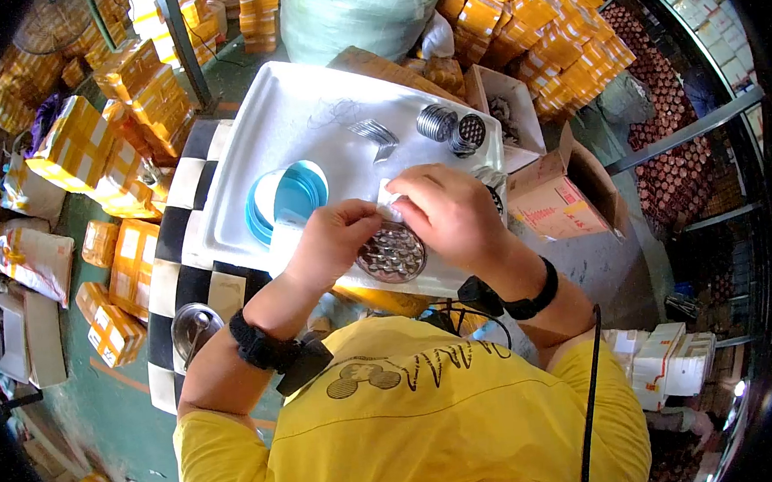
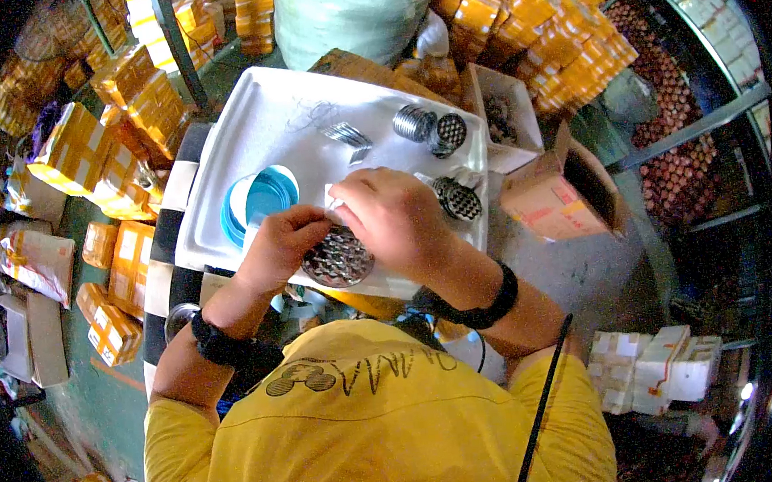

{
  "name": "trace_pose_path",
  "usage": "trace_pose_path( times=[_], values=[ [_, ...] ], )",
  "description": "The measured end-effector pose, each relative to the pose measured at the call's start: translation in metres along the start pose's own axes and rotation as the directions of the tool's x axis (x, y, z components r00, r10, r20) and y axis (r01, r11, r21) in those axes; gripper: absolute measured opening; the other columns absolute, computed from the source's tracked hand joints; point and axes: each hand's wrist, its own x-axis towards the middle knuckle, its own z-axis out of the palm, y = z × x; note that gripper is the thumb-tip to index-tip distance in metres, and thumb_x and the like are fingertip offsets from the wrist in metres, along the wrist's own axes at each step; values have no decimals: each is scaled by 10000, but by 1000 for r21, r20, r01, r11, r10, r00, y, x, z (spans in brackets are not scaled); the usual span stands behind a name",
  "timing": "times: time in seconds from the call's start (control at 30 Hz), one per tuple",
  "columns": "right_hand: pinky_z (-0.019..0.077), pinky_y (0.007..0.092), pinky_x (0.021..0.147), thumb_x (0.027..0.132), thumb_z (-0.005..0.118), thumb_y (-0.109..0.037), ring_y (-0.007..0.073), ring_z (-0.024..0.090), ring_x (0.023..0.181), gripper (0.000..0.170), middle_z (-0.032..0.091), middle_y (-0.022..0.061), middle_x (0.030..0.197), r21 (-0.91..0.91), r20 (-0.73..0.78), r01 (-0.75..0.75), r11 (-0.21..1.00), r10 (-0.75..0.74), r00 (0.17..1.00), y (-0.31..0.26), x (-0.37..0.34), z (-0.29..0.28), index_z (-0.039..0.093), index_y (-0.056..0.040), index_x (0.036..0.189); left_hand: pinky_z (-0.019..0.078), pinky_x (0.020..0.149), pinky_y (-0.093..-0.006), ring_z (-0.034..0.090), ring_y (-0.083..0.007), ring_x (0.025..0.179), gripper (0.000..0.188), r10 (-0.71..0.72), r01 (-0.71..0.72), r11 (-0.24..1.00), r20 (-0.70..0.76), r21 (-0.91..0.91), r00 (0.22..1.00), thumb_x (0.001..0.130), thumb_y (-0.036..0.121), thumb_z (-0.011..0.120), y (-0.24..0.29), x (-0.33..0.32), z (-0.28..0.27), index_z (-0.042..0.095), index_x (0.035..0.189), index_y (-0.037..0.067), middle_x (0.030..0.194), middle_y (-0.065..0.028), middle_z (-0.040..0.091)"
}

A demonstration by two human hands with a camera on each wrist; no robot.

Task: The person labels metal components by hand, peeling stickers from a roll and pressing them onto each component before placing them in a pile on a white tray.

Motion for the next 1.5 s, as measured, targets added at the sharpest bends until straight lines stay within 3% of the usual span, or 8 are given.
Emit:
trace_pose_path(
  times=[0.1, 0.2, 0.23, 0.33, 0.97, 1.2, 1.3, 1.5],
  values=[
    [488, 339, 671, 710, 642, -76, 290, 601, 776, 543, 608, 142, 921, 160, 0, -216, 963, 219, 976, -5, -5, -2, 437, -43, 1212, 455, 634, -231, 553, -92, 701, 185, 11, -7, 998, -56, 60, 998, 816, 117, 558, 12, -2, -1, 606, 901, -40, 787, -54, 614],
    [489, 324, 686, 717, 660, -87, 253, 608, 757, 628, 612, 125, 900, 325, -37, -343, 881, 374, 926, -3, -7, -1, 367, -44, 1270, 453, 621, -230, 548, -91, 681, 179, -52, 53, 998, -13, 38, 999, 812, 108, 556, 2, -2, -5, 606, 893, -44, 769, -50, 611],
    [451, 253, 760, 737, 659, -52, 122, 561, 861, 525, 579, 65, 982, 473, 83, -428, 770, 444, 892, -2, -10, 0, 433, -13, 1209, 451, 615, -230, 545, -91, 672, 178, -66, 66, 998, -13, 3, 998, 817, 110, 555, 2, -4, -3, 603, 890, -45, 764, -47, 607],
    [453, 229, 740, 776, 640, -76, 82, 547, 846, 402, 583, 44, 958, 709, 511, -645, 287, 420, 749, 18, -22, 20, 483, 1, 1138, 449, 612, -228, 544, -91, 674, 183, -76, 77, 997, 17, -32, 997, 820, 119, 561, 0, -5, 1, 599, 890, -46, 765, -46, 605],
    [446, 219, 619, 802, 603, -113, 54, 526, 686, 149, 597, 26, 750, 602, 370, -628, 494, 524, 767, 12, -26, 22, 577, 16, 871, 464, 651, -227, 568, -101, 721, 216, -148, 162, 977, 101, -142, 984, 859, 135, 528, 1, -5, 5, 578, 966, -45, 832, -65, 615],
    [397, 288, 503, 749, 663, -196, 125, 476, 537, 241, 526, 78, 589, 375, 256, -545, 749, 482, 838, 6, -29, 21, 529, 0, 704, 454, 770, -267, 548, -138, 881, 310, 96, -108, 981, 74, 164, 993, 836, 152, 596, 2, -1, -2, 514, 1072, -30, 956, -102, 594],
    [383, 348, 504, 710, 684, -215, 293, 467, 528, 307, 494, 158, 611, 339, 176, -383, 859, 342, 923, 7, -29, 28, 477, 7, 666, 461, 709, -267, 563, -133, 809, 222, 206, -220, 913, 77, 343, 976, 804, 113, 630, 14, 1, -1, 553, 973, -10, 874, -92, 609],
    [385, 379, 511, 751, 642, -269, 303, 509, 545, 327, 487, 159, 588, 522, 231, -445, 727, 382, 895, 5, -33, 33, 469, -4, 664, 398, 533, -238, 499, -105, 600, 98, 391, -368, 804, 51, 466, 919, 755, 18, 649, 17, 4, -1, 559, 719, 1, 649, -43, 538]
  ],
)
